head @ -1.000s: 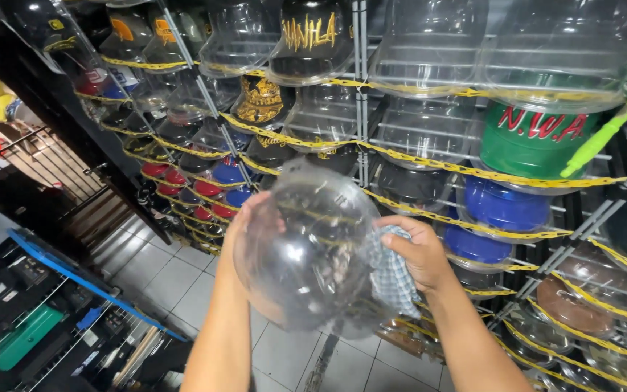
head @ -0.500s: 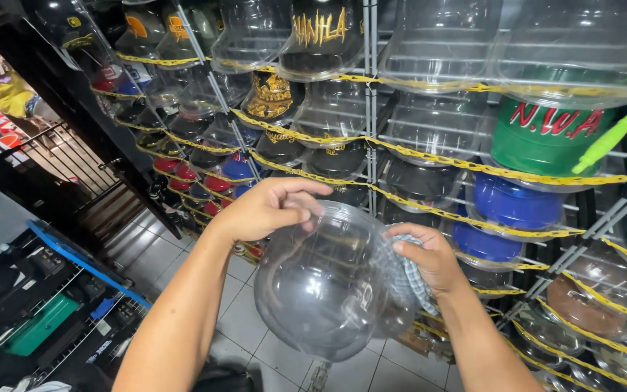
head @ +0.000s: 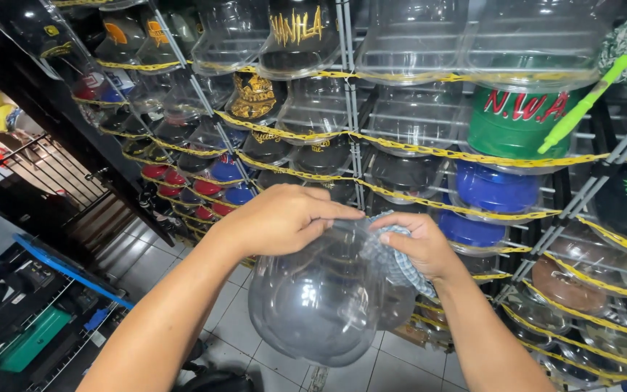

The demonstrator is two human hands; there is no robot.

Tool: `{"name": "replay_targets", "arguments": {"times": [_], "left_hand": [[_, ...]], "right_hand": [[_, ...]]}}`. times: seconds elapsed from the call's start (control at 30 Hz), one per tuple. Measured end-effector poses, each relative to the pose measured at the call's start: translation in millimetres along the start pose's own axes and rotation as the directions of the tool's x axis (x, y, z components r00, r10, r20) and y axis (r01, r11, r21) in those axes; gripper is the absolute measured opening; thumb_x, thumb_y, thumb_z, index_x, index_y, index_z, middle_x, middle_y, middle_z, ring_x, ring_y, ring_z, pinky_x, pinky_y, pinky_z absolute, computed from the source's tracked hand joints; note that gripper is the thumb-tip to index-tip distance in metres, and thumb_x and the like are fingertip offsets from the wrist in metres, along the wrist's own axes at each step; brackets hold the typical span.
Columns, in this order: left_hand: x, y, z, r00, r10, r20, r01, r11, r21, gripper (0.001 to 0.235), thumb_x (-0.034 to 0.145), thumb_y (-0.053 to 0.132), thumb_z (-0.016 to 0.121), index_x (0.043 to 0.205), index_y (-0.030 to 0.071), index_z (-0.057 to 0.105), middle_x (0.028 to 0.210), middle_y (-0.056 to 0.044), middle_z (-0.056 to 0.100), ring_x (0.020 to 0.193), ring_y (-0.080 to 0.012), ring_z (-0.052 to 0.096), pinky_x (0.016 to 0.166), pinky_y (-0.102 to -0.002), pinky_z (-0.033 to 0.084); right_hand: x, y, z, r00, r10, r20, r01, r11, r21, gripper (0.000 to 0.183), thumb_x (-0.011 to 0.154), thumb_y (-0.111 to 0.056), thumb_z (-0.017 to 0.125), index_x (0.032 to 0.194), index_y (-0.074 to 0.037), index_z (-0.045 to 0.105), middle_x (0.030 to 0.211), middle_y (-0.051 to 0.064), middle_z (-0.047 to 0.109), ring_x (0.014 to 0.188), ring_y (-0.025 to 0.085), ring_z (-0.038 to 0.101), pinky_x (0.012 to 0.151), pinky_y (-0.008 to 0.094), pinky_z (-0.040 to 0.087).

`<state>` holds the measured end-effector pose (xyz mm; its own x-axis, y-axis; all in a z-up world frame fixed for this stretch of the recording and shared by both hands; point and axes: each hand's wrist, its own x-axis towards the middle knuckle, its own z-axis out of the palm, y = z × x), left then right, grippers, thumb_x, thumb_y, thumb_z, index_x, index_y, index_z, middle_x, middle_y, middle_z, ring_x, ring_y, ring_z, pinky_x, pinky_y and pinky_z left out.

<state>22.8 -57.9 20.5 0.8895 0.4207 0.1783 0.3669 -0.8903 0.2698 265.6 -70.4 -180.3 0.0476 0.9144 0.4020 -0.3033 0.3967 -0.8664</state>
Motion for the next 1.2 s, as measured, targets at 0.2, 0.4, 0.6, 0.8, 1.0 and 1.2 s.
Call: {"name": "replay_targets", "arguments": {"times": [0.2,0.4,0.6,0.8,1.0,1.2], "left_hand": [[5.8,-10.9,-7.9,0.997,-0.021,-0.073,0.021,1.0,0.0,0.037,0.094,0.006,0.054,0.116,0.023,0.078,0.097,-0.007,0.078,0.093,-0.0344,0.072,0.083,-0.045,0.057],[2.8,-17.9,-16.3,0.989,-0.069,-0.131,0.073,0.997,0.027,0.03,0.097,0.012,0.055,0.11,0.025,0.079,0.096,0.0,0.077,0.094,-0.0277,0.072,0.084,-0.041,0.057],[-6.5,-14.0,-24.8,0.977,-0.094,-0.19,0.098,0.995,0.014,0.025,0.097,0.009,0.057,0.105,0.017,0.078,0.091,-0.003,0.076,0.088,-0.0286,0.072,0.081,-0.04,0.057],[-10.3,-12.3,-22.3,0.976,-0.114,-0.184,0.119,0.993,0.015,0.019,0.094,0.011,0.061,0.1,0.017,0.078,0.088,-0.002,0.077,0.087,-0.0289,0.073,0.079,-0.04,0.057],[-10.2,-5.7,-16.1,0.978,-0.155,-0.14,0.153,0.988,-0.025,0.013,0.087,0.01,0.066,0.094,0.012,0.077,0.078,-0.01,0.076,0.077,-0.0358,0.072,0.071,-0.042,0.056],[-2.4,-2.1,-7.1,0.982,-0.155,-0.111,0.149,0.987,-0.059,0.011,0.083,0.012,0.069,0.089,0.014,0.077,0.068,-0.009,0.073,0.068,-0.0327,0.072,0.066,-0.038,0.056]], "right_hand": [[20.8,-3.0,3.1,0.994,-0.109,-0.006,0.108,0.988,-0.112,0.026,0.08,0.001,0.073,0.105,0.006,0.077,0.095,0.017,0.074,0.095,0.018,0.067,0.086,0.036,0.056],[28.5,-8.9,4.9,0.984,-0.151,-0.093,0.153,0.988,0.006,0.046,0.08,0.002,0.072,0.126,0.007,0.067,0.114,0.02,0.074,0.105,0.022,0.069,0.095,0.037,0.056],[25.2,-22.9,-19.5,0.993,-0.119,-0.003,0.119,0.993,0.028,0.076,0.079,-0.022,0.04,0.15,0.003,0.052,0.139,0.013,0.063,0.132,0.017,0.049,0.117,0.03,0.032],[17.9,-40.0,-4.4,0.976,-0.217,0.031,0.22,0.967,-0.13,0.067,0.078,0.015,0.043,0.143,0.004,0.052,0.085,0.021,0.071,0.069,0.022,0.069,0.056,0.025,0.059],[34.0,-27.9,2.5,0.96,-0.277,-0.037,0.274,0.959,-0.069,0.039,0.082,0.005,0.076,0.115,-0.003,0.057,0.094,0.012,0.073,0.081,0.013,0.069,0.067,0.022,0.06],[43.8,-26.8,30.9,0.966,-0.248,0.077,0.241,0.966,0.091,0.052,0.075,0.002,0.086,0.115,-0.001,0.053,0.089,0.012,0.074,0.079,0.013,0.072,0.073,0.023,0.061]]}}
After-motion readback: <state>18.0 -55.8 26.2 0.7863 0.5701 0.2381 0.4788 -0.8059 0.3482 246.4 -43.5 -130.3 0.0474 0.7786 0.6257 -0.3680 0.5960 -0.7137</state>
